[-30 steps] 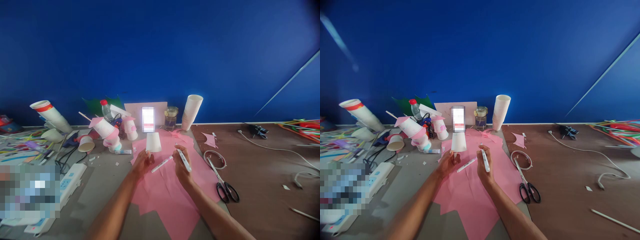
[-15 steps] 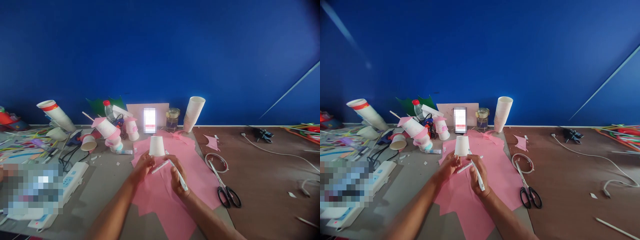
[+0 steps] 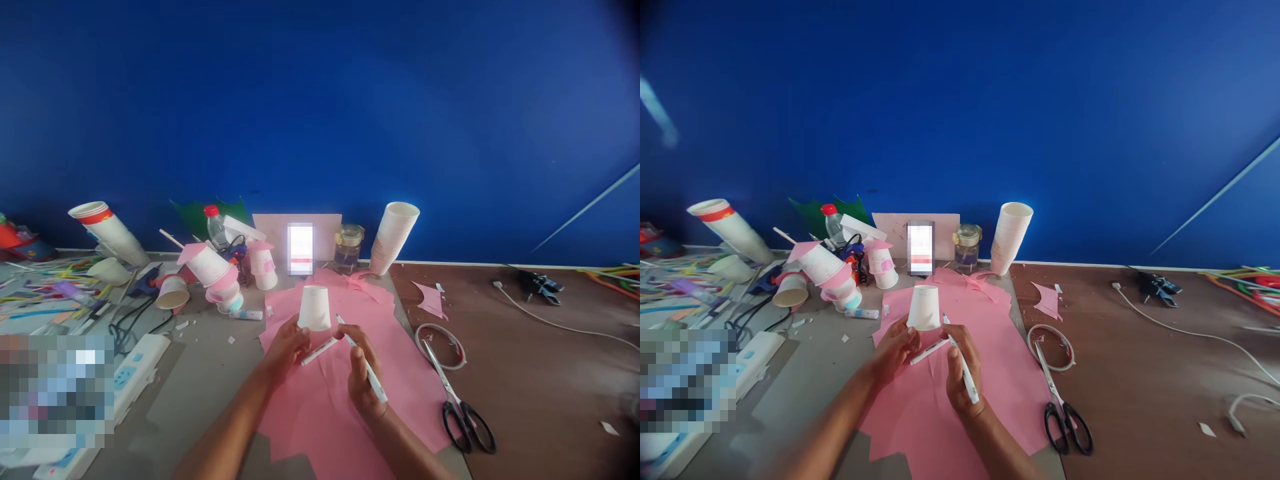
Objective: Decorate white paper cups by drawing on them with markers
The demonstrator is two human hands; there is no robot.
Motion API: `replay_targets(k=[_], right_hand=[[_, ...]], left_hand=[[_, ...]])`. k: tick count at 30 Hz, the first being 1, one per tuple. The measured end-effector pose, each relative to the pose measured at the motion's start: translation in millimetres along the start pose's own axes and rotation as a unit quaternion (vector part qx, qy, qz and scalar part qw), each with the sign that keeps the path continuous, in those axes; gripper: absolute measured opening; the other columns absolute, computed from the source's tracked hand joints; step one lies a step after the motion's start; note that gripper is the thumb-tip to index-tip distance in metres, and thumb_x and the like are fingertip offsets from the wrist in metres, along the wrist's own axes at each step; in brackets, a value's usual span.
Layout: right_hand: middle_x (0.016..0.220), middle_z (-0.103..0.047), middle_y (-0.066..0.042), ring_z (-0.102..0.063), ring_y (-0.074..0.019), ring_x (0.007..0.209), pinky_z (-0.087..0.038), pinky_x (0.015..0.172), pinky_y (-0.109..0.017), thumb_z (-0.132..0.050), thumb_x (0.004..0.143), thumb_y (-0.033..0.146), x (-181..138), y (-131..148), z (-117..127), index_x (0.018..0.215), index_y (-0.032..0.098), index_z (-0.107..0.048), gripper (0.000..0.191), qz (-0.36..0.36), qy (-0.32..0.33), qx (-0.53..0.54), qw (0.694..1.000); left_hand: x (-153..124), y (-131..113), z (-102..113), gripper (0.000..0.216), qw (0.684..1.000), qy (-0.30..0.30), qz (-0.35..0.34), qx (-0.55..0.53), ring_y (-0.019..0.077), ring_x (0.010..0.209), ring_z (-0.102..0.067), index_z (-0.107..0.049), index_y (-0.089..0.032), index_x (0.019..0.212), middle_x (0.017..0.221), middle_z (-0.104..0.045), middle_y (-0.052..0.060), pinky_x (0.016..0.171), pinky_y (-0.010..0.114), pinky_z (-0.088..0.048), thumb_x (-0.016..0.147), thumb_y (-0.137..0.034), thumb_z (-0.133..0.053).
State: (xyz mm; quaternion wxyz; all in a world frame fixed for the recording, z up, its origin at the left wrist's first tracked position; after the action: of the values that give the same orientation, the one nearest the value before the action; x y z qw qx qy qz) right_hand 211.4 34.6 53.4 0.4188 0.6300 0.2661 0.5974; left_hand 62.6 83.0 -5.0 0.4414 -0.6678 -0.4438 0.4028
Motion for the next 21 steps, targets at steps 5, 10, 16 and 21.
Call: replay_targets(k=[5, 10, 16, 21], right_hand=[[0.089, -0.06, -0.005, -0.057, -0.0224, 0.087, -0.046, 0.078, -0.037, -0.031, 0.097, 0.044, -0.4, -14.9, 11.1, 0.105, 0.025, -0.061, 0.036, -0.027, -0.038, 0.008, 0.999], [0.088, -0.061, -0.005, -0.058, -0.023, 0.088, -0.046, 0.083, -0.04, -0.032, 0.097, 0.046, -4.6, -40.0, 21.1, 0.106, 0.023, -0.062, 0.039, -0.087, -0.09, 0.034, 0.992], [0.086, -0.061, -0.005, -0.06, -0.0247, 0.087, -0.047, 0.08, -0.04, -0.033, 0.095, 0.05, -9.0, -48.5, 21.0, 0.104, 0.025, -0.063, 0.04, -0.104, -0.09, 0.028, 0.99], [0.086, -0.061, -0.006, -0.059, -0.0246, 0.084, -0.048, 0.076, -0.039, -0.036, 0.095, 0.048, -10.0, -53.5, 18.7, 0.107, 0.025, -0.063, 0.037, -0.092, -0.072, 0.024, 0.993]], left_hand=[[1.5, 2.1, 4.8, 0.038, 0.999, -0.012, 0.0, -0.035, 0.0073, 0.049, -0.031, -0.061, -0.017, 0.09, 0.053, -0.041, -0.006, 0.048, 0.022, -0.023, 0.075, -0.052, -0.067], [0.2, -0.6, 4.2, 0.035, 0.998, -0.008, -0.015, -0.061, 0.0078, 0.052, -0.033, -0.062, -0.017, 0.089, 0.054, -0.042, -0.005, 0.051, 0.022, -0.027, 0.079, -0.05, -0.065], [-2.2, 6.1, 6.7, 0.038, 0.997, -0.015, 0.013, -0.073, 0.008, 0.052, -0.031, -0.063, -0.018, 0.098, 0.055, -0.038, -0.006, 0.048, 0.022, -0.026, 0.077, -0.048, -0.069], [-2.0, 3.2, 5.6, 0.039, 0.998, -0.009, -0.004, -0.068, 0.0077, 0.052, -0.03, -0.063, -0.017, 0.1, 0.055, -0.036, -0.006, 0.05, 0.022, -0.026, 0.077, -0.049, -0.068]])
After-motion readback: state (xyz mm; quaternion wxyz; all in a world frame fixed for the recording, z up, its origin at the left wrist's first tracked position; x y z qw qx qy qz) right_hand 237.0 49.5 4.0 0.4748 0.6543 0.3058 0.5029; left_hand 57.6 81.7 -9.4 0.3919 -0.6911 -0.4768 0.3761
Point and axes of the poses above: each hand's wrist, its own x-axis towards the middle knuckle, its own z-axis out of the back of the hand, y = z × x, the point moved 9 cm from there along x, towards the middle knuckle
